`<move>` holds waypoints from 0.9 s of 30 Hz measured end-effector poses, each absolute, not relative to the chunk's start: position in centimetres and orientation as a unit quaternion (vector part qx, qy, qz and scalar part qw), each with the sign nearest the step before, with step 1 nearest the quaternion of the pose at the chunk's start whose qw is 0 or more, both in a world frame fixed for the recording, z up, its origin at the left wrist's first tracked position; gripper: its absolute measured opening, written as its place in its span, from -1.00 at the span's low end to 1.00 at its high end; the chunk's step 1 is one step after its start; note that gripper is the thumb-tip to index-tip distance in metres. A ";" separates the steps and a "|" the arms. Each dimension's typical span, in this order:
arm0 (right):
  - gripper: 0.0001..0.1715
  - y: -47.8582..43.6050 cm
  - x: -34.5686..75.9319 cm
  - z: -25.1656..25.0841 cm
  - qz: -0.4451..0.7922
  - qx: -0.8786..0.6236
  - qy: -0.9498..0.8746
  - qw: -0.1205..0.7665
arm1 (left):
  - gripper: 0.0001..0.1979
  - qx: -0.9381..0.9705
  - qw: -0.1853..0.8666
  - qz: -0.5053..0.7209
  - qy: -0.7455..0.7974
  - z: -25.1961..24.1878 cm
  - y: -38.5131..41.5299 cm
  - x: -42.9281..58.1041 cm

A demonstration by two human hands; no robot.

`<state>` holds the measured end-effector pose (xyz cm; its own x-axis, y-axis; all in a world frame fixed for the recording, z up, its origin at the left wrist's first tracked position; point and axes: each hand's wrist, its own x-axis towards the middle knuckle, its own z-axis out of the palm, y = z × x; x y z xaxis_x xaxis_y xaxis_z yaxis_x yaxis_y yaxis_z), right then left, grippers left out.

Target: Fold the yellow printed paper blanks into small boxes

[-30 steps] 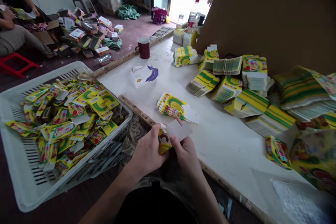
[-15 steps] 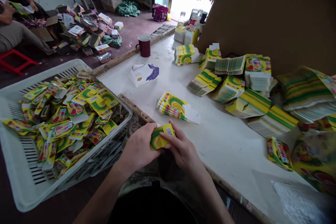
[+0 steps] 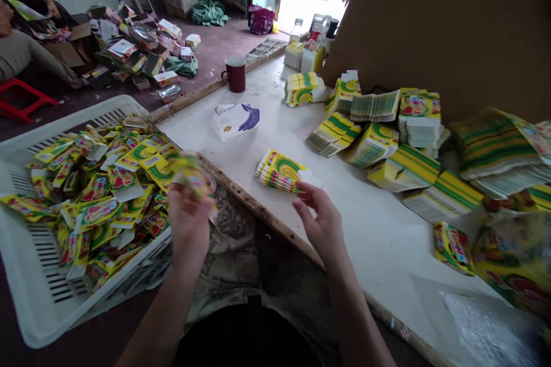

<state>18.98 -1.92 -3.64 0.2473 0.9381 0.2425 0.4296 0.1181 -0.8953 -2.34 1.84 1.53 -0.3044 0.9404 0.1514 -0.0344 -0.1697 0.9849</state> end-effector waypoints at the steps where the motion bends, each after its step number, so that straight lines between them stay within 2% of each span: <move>1: -0.60 -1.1 19.6 -3.6 0.220 -0.655 -0.550 0.470 | -0.53 0.361 0.409 0.673 0.500 1.5 2.4 -2.9; 4: -0.64 1.3 20.8 -3.8 0.160 -0.721 -0.541 0.403 | -0.56 0.255 0.465 0.673 0.516 1.1 2.9 -3.4; 8: -0.83 3.2 20.5 -4.5 0.127 -0.745 -0.551 0.354 | -0.61 0.279 0.524 0.633 0.497 -0.3 1.4 -1.7; 14: -0.79 1.9 20.2 -3.7 0.115 -0.737 -0.541 0.388 | -0.51 0.365 0.574 0.562 0.471 -1.1 0.0 0.5; 16: -0.75 0.6 19.7 -2.5 0.157 -0.711 -0.543 0.420 | -0.36 0.411 0.580 0.558 0.429 -1.2 -0.2 0.9; 19: -0.74 -1.7 17.9 -0.8 0.327 -0.594 -0.595 0.432 | -0.19 0.462 0.568 0.574 0.366 -1.1 -0.5 1.6; 21: -0.72 -3.2 16.2 -0.3 0.467 -0.498 -0.588 0.434 | -0.26 0.466 0.579 0.573 0.345 -0.8 -0.7 2.2; 23: -0.73 -4.3 14.5 -0.4 0.555 -0.440 -0.530 0.466 | -0.37 0.454 0.573 0.591 0.340 -0.4 -0.6 2.6; 27: -0.46 -5.3 12.6 -1.1 0.535 -0.443 -0.484 0.533 | -0.59 0.409 0.497 0.664 0.380 0.6 -0.2 2.9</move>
